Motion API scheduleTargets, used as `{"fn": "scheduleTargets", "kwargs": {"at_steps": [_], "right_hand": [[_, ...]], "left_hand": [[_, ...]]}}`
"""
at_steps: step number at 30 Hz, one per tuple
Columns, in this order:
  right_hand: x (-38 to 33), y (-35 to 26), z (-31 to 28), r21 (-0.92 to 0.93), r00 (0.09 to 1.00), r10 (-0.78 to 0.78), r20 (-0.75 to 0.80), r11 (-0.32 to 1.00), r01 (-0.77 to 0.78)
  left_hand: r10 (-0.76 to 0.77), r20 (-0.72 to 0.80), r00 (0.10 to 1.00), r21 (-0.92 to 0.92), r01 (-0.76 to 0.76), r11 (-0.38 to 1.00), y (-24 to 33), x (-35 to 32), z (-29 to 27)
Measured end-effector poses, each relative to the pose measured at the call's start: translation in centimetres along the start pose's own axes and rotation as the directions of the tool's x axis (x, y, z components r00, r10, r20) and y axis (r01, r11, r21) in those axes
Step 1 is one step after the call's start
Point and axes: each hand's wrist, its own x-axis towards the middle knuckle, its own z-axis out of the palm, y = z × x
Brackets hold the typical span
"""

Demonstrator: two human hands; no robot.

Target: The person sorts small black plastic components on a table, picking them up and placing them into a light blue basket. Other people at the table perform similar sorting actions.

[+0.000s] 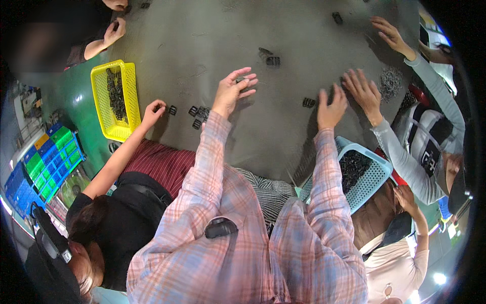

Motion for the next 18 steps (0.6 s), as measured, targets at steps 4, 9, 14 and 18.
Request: {"fn": "scheduleTargets", "kwargs": {"at_steps": [4, 9, 14, 18], "right_hand": [[-4.3, -3.4, -0.9, -0.103, 0.994, -0.029, 0.108, 0.994, 0.04], [-5.2, -2.6, 0.1, 0.014, 0.98, 0.013, 0.198, 1.0, -0.016], [-4.1, -2.6, -1.3, 0.096, 0.925, -0.004, 0.379, 0.995, -0.035], [-5.1, -1.3, -2.3, 0.31, 0.845, 0.081, 0.529, 0.908, -0.281]], "left_hand": [[0.222, -0.252, 0.942, 0.466, -0.083, 0.881, -0.2, 1.6, 0.4], [0.715, -0.065, 0.696, 0.901, -0.268, 0.343, 1.2, 6.9, 5.7], [0.566, 0.134, 0.814, 0.987, -0.16, -0.003, -0.2, 9.5, 8.9], [0.501, 0.196, 0.843, 0.95, -0.29, 0.116, -1.2, 8.6, 8.8]]}}
